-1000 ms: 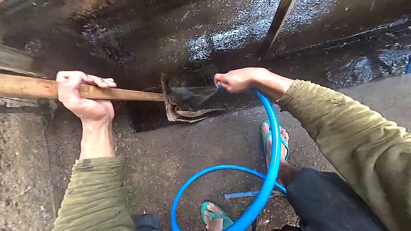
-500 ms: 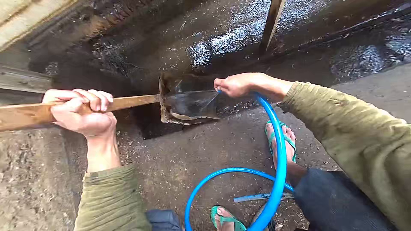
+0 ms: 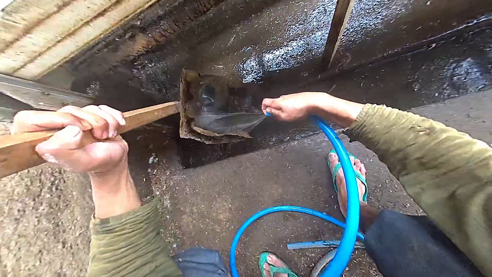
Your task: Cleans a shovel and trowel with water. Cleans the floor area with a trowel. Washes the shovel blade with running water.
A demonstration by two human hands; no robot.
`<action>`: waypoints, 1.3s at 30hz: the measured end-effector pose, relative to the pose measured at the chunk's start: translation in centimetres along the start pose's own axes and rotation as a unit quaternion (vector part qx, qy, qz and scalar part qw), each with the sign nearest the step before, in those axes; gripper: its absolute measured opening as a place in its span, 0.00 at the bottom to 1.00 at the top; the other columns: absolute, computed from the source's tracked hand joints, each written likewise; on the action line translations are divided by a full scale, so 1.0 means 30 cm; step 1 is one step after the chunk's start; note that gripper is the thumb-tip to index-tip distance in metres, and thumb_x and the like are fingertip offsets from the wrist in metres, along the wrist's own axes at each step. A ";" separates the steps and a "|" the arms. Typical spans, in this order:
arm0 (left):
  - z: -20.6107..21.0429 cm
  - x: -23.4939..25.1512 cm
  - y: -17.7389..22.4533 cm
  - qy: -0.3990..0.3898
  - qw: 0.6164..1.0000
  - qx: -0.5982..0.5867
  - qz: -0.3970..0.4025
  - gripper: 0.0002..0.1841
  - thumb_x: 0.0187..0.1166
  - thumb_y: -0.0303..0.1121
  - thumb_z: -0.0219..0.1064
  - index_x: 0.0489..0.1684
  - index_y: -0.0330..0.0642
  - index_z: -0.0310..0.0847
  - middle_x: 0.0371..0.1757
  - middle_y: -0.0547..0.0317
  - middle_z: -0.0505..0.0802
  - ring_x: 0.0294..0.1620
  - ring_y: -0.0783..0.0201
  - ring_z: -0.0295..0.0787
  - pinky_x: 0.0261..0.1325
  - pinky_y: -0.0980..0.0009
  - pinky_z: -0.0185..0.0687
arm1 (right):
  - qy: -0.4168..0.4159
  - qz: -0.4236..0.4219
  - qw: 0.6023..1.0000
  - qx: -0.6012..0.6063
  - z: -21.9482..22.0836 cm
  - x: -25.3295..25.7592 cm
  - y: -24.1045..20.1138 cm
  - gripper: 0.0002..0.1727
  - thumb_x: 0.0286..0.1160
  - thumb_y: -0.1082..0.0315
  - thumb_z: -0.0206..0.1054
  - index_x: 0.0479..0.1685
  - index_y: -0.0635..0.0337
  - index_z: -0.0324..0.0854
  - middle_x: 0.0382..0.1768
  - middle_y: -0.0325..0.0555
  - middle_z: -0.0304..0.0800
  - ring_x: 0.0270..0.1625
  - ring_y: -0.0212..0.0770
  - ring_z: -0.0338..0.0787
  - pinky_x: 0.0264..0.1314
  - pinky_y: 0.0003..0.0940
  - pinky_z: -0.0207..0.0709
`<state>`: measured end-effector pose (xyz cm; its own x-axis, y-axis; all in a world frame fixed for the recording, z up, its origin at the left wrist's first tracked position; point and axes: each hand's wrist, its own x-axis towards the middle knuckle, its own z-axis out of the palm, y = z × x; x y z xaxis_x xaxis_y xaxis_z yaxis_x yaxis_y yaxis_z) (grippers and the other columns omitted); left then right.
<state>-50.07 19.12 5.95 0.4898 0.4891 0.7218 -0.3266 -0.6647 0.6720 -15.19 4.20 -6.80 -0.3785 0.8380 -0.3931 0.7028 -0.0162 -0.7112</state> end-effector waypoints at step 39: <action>0.117 -0.010 -0.021 0.113 0.986 0.119 0.034 0.07 0.76 0.28 0.49 0.34 0.55 0.65 0.15 0.78 0.73 0.15 0.74 0.72 0.22 0.75 0.73 | -0.117 0.132 0.980 -0.092 0.100 0.042 -0.051 0.19 0.91 0.67 0.52 0.76 0.60 0.67 0.46 0.61 0.88 0.50 0.62 0.90 0.52 0.62 0.79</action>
<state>-47.17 17.41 4.73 0.2712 0.5351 0.8001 -0.1396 -0.8006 0.5828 -18.55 3.64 -7.97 -0.2819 0.6699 -0.6869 0.8829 -0.0991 -0.4590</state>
